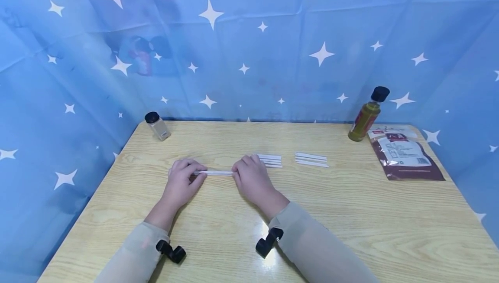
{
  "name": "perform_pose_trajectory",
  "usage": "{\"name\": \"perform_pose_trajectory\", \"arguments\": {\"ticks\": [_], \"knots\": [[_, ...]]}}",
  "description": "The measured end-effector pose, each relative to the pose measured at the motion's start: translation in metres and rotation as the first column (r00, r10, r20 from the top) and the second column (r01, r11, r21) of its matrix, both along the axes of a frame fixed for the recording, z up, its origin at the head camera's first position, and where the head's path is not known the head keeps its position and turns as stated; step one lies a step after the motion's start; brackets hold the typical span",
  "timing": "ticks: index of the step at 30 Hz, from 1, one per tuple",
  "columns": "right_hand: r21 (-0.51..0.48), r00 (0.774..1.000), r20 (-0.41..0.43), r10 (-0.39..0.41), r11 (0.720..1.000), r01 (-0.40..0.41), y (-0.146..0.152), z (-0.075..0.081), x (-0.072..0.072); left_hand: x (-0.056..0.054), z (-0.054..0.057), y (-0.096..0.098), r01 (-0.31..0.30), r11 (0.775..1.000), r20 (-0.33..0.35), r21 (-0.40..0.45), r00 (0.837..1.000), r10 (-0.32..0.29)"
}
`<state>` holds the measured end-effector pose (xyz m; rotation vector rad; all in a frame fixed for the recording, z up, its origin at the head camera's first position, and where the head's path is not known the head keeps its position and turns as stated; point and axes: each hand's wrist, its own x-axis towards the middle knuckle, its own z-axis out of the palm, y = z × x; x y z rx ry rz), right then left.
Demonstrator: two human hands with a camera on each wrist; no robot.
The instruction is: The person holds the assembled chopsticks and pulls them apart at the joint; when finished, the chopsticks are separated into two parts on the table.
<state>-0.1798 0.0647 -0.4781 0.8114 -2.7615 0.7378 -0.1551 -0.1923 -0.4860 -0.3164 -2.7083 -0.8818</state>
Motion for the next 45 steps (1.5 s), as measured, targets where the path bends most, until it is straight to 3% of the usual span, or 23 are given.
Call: {"name": "perform_pose_trajectory", "arguments": {"ticks": [13,19,29,37,45], "knots": [[-0.121,0.997,-0.065,0.029,0.992,-0.036,0.003,-0.002,-0.002,0.0,0.0,0.001,0.008,0.999,-0.06,0.048,0.998,-0.005],[-0.13,0.993,-0.117,0.026,0.991,-0.041,0.005,-0.003,-0.002,-0.001,-0.002,0.002,0.045,0.998,-0.13,0.044,0.991,-0.039],[-0.124,0.981,-0.19,0.047,0.99,-0.071,0.014,-0.002,0.001,0.0,-0.001,0.007,0.075,0.997,-0.19,0.011,0.979,-0.072],[-0.155,0.981,-0.193,0.026,0.986,-0.057,0.035,-0.005,0.006,-0.002,-0.008,0.023,0.109,0.994,-0.227,-0.025,0.967,-0.112],[-0.131,0.989,-0.151,-0.004,0.991,-0.016,0.052,-0.004,0.008,-0.004,-0.008,0.038,0.123,0.99,-0.214,-0.061,0.968,-0.134]]}}
